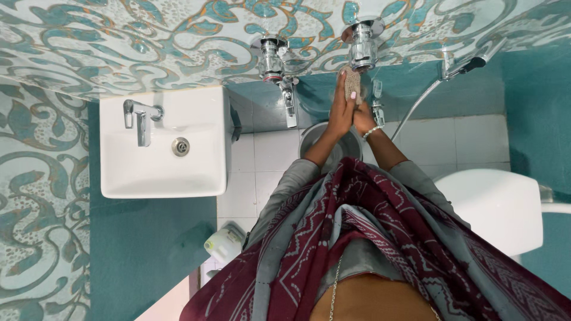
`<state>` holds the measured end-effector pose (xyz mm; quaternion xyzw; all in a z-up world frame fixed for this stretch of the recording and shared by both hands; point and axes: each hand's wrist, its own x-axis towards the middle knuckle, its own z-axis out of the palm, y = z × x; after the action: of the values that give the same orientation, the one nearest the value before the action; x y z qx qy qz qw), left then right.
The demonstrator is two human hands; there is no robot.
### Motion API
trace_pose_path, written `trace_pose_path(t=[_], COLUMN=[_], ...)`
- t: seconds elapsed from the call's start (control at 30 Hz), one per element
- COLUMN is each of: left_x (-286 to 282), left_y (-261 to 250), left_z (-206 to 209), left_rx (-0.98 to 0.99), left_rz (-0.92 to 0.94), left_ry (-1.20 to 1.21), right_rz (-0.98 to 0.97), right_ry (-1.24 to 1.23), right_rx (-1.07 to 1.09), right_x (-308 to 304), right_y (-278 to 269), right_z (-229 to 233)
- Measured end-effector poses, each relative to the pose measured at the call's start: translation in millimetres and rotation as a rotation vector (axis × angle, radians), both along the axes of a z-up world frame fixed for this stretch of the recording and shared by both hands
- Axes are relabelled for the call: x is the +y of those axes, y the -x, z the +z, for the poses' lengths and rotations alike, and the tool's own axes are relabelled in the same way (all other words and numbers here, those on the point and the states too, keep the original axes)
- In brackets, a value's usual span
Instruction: The person wipes down several chrome faucets and a bidet sprayer in a bathroom with a cloth.
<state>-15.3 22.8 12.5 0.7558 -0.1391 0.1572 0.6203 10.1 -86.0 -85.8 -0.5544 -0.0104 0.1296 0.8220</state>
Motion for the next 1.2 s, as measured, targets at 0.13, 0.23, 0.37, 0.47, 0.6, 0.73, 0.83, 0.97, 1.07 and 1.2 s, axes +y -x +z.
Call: trace_pose_path(t=[0.13,0.23,0.37,0.47,0.6,0.73,0.83,0.97,1.07,1.2], left_x=[6.9,5.5,1.3,-2.6,-2.5,-3.7,-6.3,-4.6,-8.5,-23.4], left_y=[0.9,9.2,19.9,22.2,39.5,42.2,32.2,-6.4,-18.1,-21.8], left_z=[-6.6,-23.7,-40.5,-38.7,-18.4,-26.9,-39.7,-35.6,-33.9,-33.9], left_rx=[0.212,0.266,0.132,0.057,0.319,0.194,0.259,0.505,0.558,0.398], left_rz=[-0.044,-0.012,0.042,0.102,0.137,0.149,0.134,0.076,0.099,0.256], left_ry=[-0.012,-0.065,-0.225,-0.286,-0.244,-0.272,-0.359,-0.436,-0.395,-0.188], right_rz=[-0.094,-0.087,-0.079,-0.146,-0.118,-0.092,-0.025,0.001,0.069,-0.013], right_ry=[-0.051,-0.007,0.292,0.313,0.697,0.908,1.088,1.295,1.341,1.307], right_rx=[-0.030,-0.091,-0.351,-0.394,-0.394,-0.380,-0.256,-0.319,-0.339,-0.336], right_x=[6.2,2.8,-1.2,3.5,0.7,-10.7,-19.0,-34.8,-38.4,-26.6], right_y=[-4.4,5.7,21.5,27.0,27.8,46.7,41.9,24.6,11.0,20.3], right_z=[6.1,6.2,6.2,5.4,8.9,46.3,69.3,65.1,54.4,63.8])
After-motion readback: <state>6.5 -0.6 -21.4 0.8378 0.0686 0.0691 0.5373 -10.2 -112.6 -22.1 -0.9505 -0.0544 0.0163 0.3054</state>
